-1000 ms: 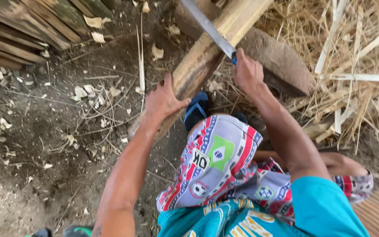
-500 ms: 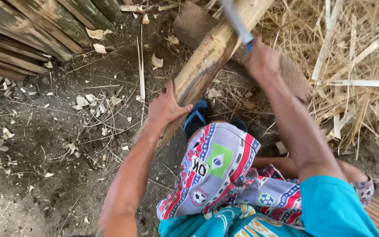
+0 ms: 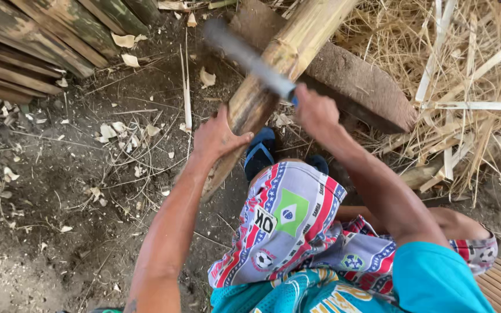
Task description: The person uses a machete to shave the outer layer off a bamboo pole, repeatedly striking and scraping the surface to remove the green skin. The bamboo is held steady against a wooden support while the person works along its length.
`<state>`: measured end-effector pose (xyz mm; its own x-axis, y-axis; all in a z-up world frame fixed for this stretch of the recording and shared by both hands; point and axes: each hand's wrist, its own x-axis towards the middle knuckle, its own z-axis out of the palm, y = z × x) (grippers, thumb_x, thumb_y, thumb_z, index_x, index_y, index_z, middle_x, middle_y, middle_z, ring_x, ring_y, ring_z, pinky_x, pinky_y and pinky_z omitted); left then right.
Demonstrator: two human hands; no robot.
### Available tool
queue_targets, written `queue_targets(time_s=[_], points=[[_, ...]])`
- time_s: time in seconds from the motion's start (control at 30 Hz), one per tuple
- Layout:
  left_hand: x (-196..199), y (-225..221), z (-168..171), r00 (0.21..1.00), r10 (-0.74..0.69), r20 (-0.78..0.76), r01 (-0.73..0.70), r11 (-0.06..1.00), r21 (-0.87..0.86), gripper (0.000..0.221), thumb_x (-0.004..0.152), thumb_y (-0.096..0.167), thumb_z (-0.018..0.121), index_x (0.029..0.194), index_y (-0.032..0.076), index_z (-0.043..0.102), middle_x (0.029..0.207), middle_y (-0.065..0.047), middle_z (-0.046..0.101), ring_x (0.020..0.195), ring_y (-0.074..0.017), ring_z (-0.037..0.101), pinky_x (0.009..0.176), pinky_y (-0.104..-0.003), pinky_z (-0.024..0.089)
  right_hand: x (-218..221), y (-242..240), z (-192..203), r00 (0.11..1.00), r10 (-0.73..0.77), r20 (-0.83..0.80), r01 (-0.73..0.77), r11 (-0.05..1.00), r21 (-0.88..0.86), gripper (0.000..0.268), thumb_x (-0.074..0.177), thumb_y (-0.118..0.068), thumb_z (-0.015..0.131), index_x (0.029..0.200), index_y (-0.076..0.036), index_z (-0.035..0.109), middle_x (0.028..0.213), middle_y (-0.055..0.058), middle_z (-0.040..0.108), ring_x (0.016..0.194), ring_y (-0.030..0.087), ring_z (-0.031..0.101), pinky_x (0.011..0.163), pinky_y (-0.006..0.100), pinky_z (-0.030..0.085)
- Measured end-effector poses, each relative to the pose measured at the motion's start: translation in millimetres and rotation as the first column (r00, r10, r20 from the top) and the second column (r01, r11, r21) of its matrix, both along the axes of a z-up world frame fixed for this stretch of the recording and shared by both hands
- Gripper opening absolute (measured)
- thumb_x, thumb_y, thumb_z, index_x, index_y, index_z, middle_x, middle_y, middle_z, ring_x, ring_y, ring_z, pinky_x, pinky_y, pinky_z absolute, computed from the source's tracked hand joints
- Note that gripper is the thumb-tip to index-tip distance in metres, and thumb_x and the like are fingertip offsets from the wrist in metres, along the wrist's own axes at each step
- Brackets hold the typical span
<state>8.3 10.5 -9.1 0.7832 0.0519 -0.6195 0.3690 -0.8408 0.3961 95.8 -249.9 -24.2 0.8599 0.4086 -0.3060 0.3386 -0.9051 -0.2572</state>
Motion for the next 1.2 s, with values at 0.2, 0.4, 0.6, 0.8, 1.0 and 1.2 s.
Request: queue_targets(time_s=[0.2,0.4,0.6,0.8,1.0,1.2], points=[[6.8,2.7,-9.5,0.998,-0.005,0.063,0.002,0.999,0.040,0.124,0.064,0.075,0.077,0.156,0.010,0.026,0.118,-0.026,0.066,0.101,-0.0407,0.070,0.087,-0.049,0.058,56.9,-25.9,-25.0,0.954,-0.279,0.112,0.271,0.959,0.085,0.025,0.098,-0.001,0.052,0.124,0.002,0.052,0.078,0.016,0.064,0.045,0.019,0.055,0.028,0.034,0.046],[5.3,3.7,1.3,0.999,0.001,0.044,-0.002,1.000,0.027,0.121,0.063,0.072,0.077,0.156,0.013,0.027,0.121,-0.024,0.066,0.104,-0.0417,0.069,0.091,-0.050,0.057,23.4,-1.8,-26.2,0.998,-0.051,0.041,0.053,0.997,-0.048,0.015,0.102,-0.007,0.052,0.116,0.000,0.053,0.078,0.016,0.064,0.054,0.026,0.063,0.039,0.040,0.051],[2.9,9.0,-13.1,0.999,-0.013,0.042,0.013,1.000,-0.003,0.117,0.065,0.072,0.077,0.153,0.010,0.030,0.119,-0.025,0.068,0.103,-0.0419,0.070,0.092,-0.050,0.055,24.5,-15.7,-49.6,0.973,0.051,0.227,-0.077,0.991,0.108,0.019,0.094,-0.010,0.061,0.112,-0.006,0.054,0.086,0.016,0.068,0.070,0.030,0.069,0.053,0.045,0.057],[17.1,10.9,-8.2,1.000,-0.003,0.015,0.003,1.000,0.007,0.112,0.064,0.069,0.078,0.152,0.014,0.035,0.114,-0.024,0.069,0.101,-0.0401,0.070,0.090,-0.051,0.056,36.7,-19.2,-54.9,0.998,-0.015,0.062,0.019,0.997,-0.068,0.020,0.101,-0.001,0.057,0.121,-0.004,0.053,0.088,0.018,0.069,0.063,0.027,0.068,0.043,0.039,0.056],[20.8,15.2,-7.1,1.000,0.009,0.014,-0.009,1.000,-0.004,0.120,0.064,0.070,0.078,0.156,0.010,0.028,0.112,-0.021,0.070,0.096,-0.0359,0.073,0.090,-0.046,0.058,80.2,-46.6,-63.1,0.920,-0.367,0.139,0.344,0.924,0.166,0.028,0.097,-0.004,0.062,0.123,0.002,0.052,0.090,0.020,0.071,0.066,0.029,0.068,0.049,0.040,0.053],[13.2,6.0,4.5,1.000,-0.006,-0.011,0.006,1.000,0.003,0.127,0.064,0.072,0.076,0.160,0.011,0.020,0.126,-0.023,0.063,0.099,-0.0362,0.072,0.090,-0.046,0.059,44.2,-64.3,-65.3,0.933,-0.331,0.143,0.324,0.943,0.068,0.033,0.092,0.002,0.061,0.122,0.007,0.048,0.108,0.029,0.067,0.069,0.032,0.070,0.046,0.039,0.057]])
